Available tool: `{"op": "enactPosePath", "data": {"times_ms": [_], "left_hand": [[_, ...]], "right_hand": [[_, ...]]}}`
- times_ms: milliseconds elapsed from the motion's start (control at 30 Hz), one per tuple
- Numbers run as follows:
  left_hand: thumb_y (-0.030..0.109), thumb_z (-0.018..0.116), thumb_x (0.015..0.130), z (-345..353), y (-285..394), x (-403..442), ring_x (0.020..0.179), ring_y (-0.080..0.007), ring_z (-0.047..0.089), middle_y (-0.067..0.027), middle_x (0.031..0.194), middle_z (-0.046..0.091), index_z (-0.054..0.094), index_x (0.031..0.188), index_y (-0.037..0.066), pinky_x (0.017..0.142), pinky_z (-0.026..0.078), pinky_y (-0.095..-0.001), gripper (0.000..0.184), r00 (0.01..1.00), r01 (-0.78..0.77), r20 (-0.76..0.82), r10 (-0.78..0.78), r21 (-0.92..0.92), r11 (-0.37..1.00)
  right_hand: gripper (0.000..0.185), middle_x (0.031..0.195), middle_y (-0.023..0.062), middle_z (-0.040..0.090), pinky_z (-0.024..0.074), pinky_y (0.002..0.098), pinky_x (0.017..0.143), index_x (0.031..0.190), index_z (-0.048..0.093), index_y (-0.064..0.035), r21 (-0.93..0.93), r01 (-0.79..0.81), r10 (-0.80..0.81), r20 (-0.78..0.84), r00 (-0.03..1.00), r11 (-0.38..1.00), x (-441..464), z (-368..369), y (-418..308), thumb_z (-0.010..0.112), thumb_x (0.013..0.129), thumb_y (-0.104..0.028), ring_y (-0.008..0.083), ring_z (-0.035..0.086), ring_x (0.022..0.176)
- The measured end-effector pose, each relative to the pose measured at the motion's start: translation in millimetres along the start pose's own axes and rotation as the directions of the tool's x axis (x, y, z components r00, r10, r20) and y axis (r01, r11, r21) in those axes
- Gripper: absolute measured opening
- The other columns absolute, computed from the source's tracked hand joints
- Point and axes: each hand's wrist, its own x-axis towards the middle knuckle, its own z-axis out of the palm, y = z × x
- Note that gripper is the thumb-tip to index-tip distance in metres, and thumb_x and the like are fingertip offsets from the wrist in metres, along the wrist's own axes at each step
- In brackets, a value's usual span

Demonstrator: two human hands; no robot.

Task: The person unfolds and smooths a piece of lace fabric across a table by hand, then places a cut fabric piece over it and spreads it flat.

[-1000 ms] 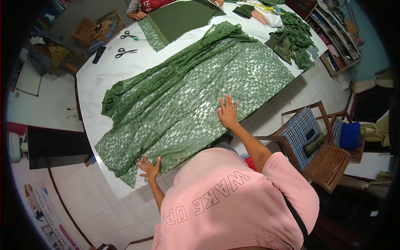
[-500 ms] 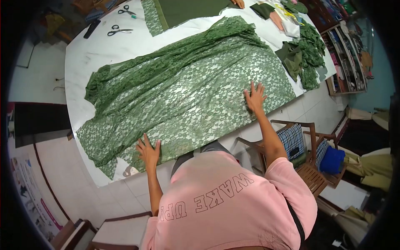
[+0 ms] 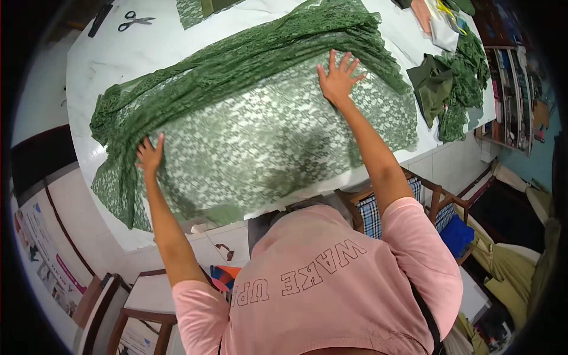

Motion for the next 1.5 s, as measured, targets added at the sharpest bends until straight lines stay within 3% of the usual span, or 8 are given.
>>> {"op": "enactPosePath", "data": {"times_ms": [167,233,367,800,1000,1300,1433,1500], "left_hand": [[0.071,0.041,0.07,-3,30,16,0.127,-0.0373,0.017,-0.0168,0.139,0.018,0.027,0.132,0.012,0.097,0.012,-0.0599,0.087,0.995,0.089,-0.032,-0.089,-0.012,0.996],[0.061,0.049,0.074,17,28,14,0.127,-0.038,0.017,-0.0182,0.139,0.015,0.024,0.133,0.007,0.096,0.015,-0.0595,0.084,0.985,-0.101,-0.148,0.084,-0.114,0.988],[0.048,0.046,0.082,12,92,-147,0.129,-0.0391,0.008,-0.0197,0.141,0.009,0.019,0.135,0.006,0.097,0.011,-0.0588,0.073,0.887,-0.239,-0.445,0.121,-0.217,0.946],[0.049,0.037,0.085,90,-45,-310,0.126,-0.0381,0.017,-0.0163,0.139,0.018,0.022,0.134,0.01,0.095,0.019,-0.0581,0.065,0.943,-0.017,-0.331,0.046,0.089,0.996],[0.05,0.051,0.078,86,-70,-323,0.1,-0.0352,0.042,-0.0195,0.105,0.049,0.051,0.107,-0.001,0.081,0.033,-0.0462,0.059,0.822,0.151,-0.506,-0.26,-0.247,0.957],[0.029,0.061,0.075,94,-48,-307,0.082,-0.0304,0.05,-0.0134,0.078,0.054,0.053,0.08,0.004,0.074,0.038,-0.0414,0.026,0.804,0.124,-0.524,-0.282,-0.316,0.941],[0.02,0.057,0.077,115,-52,-301,0.071,-0.0274,0.054,-0.0115,0.073,0.055,0.053,0.08,0.005,0.063,0.043,-0.0383,0.016,0.792,0.041,-0.402,-0.459,-0.715,0.698],[0.007,0.057,0.072,155,-69,-287,0.066,-0.0284,0.057,-0.0114,0.071,0.057,0.052,0.082,0.001,0.057,0.045,-0.0367,0.012,0.74,0.054,-0.027,-0.672,-0.994,0.1]], "right_hand": [[0.063,0.139,0.0221,0.011,0.0039,0.0713,0.088,0.135,0.022,-0.0131,0.151,0.027,-0.024,-0.022,0.999,0.988,12,9,0,0.03,0.086,-0.052,0.0446,0.006,0.127],[0.061,0.139,0.0226,0.012,0.0042,0.0707,0.088,0.133,0.025,-0.0121,0.205,0.066,-0.071,0.013,0.997,0.977,1,-10,12,0.033,0.086,-0.049,0.0435,0.007,0.127],[0.052,0.137,0.0228,0.017,0.0061,0.0669,0.092,0.129,0.034,-0.0096,0.193,0.074,-0.086,0.052,0.995,0.978,-51,-60,74,0.044,0.086,-0.037,0.038,0.014,0.127],[0.057,0.14,0.0188,0.012,0.0089,0.0615,0.096,0.135,0.024,-0.0139,0.059,-0.119,0.11,0.144,0.984,0.991,-241,-77,179,0.036,0.087,-0.043,0.037,0.01,0.129],[0.052,0.131,0.0222,0.028,0.0226,0.0584,0.093,0.124,0.039,-0.0053,0.062,-0.292,0.286,0.088,0.954,0.954,-240,-75,236,0.043,0.085,-0.039,0.0392,0.026,0.12],[0.054,0.118,0.0297,0.039,0.041,0.0458,0.082,0.114,0.043,0.0016,-0.11,-0.44,0.453,0.154,0.878,0.891,-214,-60,276,0.053,0.079,-0.039,0.0409,0.043,0.104],[0.042,0.098,0.0254,0.053,0.0426,0.0439,0.076,0.104,0.05,0.0015,-0.07,-0.408,0.41,0.294,0.863,0.91,-208,-71,278,0.054,0.08,-0.033,0.038,0.052,0.092],[0.038,0.089,0.0209,0.055,0.0427,0.0427,0.073,0.098,0.052,0.0022,0.053,-0.369,0.343,0.271,0.899,0.928,-205,-55,302,0.055,0.08,-0.031,0.0335,0.055,0.086]]}}
